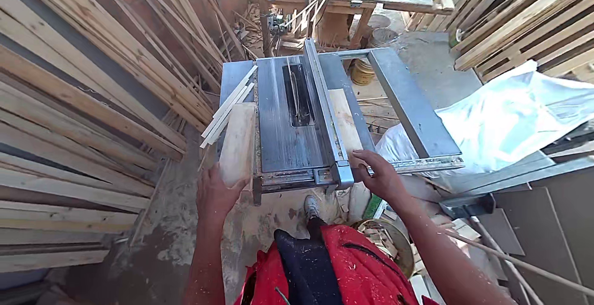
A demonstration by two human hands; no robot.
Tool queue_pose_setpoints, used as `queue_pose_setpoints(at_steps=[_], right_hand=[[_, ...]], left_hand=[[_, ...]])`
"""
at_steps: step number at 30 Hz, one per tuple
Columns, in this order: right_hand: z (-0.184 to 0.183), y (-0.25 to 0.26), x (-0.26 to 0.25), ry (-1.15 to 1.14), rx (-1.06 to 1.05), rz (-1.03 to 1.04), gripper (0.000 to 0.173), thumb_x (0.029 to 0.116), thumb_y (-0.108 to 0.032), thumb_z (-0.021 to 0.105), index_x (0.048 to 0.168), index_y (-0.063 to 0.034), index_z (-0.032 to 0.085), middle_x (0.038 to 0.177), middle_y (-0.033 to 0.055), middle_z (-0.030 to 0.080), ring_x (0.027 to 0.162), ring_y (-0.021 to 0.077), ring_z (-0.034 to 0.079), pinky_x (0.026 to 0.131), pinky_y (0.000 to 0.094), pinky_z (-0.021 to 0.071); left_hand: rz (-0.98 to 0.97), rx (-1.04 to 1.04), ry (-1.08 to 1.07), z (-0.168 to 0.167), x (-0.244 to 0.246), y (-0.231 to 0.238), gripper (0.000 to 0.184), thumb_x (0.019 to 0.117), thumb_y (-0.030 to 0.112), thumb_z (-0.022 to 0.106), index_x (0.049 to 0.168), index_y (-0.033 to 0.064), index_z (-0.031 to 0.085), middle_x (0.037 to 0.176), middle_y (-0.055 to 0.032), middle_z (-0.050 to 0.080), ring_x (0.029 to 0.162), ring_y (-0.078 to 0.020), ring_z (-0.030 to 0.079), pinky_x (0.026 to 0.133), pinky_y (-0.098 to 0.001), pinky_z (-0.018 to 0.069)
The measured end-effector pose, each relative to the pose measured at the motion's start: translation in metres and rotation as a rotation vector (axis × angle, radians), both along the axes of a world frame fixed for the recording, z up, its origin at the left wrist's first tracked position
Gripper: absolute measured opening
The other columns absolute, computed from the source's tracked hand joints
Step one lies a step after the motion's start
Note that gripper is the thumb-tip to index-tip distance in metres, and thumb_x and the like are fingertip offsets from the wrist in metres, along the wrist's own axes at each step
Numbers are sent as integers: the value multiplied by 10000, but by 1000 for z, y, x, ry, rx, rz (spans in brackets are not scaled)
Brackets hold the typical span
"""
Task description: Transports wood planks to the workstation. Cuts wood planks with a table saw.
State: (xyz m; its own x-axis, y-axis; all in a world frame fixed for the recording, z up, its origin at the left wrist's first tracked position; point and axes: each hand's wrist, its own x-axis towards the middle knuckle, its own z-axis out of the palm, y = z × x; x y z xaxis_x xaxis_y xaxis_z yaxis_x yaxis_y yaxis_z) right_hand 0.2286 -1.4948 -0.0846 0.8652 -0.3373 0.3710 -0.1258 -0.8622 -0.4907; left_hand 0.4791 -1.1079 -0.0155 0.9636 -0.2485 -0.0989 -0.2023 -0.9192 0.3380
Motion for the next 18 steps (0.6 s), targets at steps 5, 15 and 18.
queue_pose_setpoints(at_steps=[5,15,18], right_hand=[[28,68,31,-248,212,34,258,945,-106,588,1157,-85,734,1138,38,728,1073,151,686,945,398,594],[66,163,76,187,1567,230,460,1123,-324,357,1471,-37,445,1264,166,685,1088,288,714,949,462,598],[71,172,81,123,1824,-50,407,1118,-331,389,1400,-58,499,1187,168,690,1049,273,702,899,458,588]], left_hand=[[54,-10,-10,-1,-1,1,1021,691,658,845,1502,138,506,1398,-204,567,1245,-426,576,946,-666,505],[9,-1048,660,10,-86,-15,811,747,191,914,1450,127,514,1206,-137,689,1001,-286,720,812,-465,643],[-62,-990,514,-10,-124,-31,694,857,115,816,1483,188,528,1288,-93,646,1016,-261,715,838,-454,650]])
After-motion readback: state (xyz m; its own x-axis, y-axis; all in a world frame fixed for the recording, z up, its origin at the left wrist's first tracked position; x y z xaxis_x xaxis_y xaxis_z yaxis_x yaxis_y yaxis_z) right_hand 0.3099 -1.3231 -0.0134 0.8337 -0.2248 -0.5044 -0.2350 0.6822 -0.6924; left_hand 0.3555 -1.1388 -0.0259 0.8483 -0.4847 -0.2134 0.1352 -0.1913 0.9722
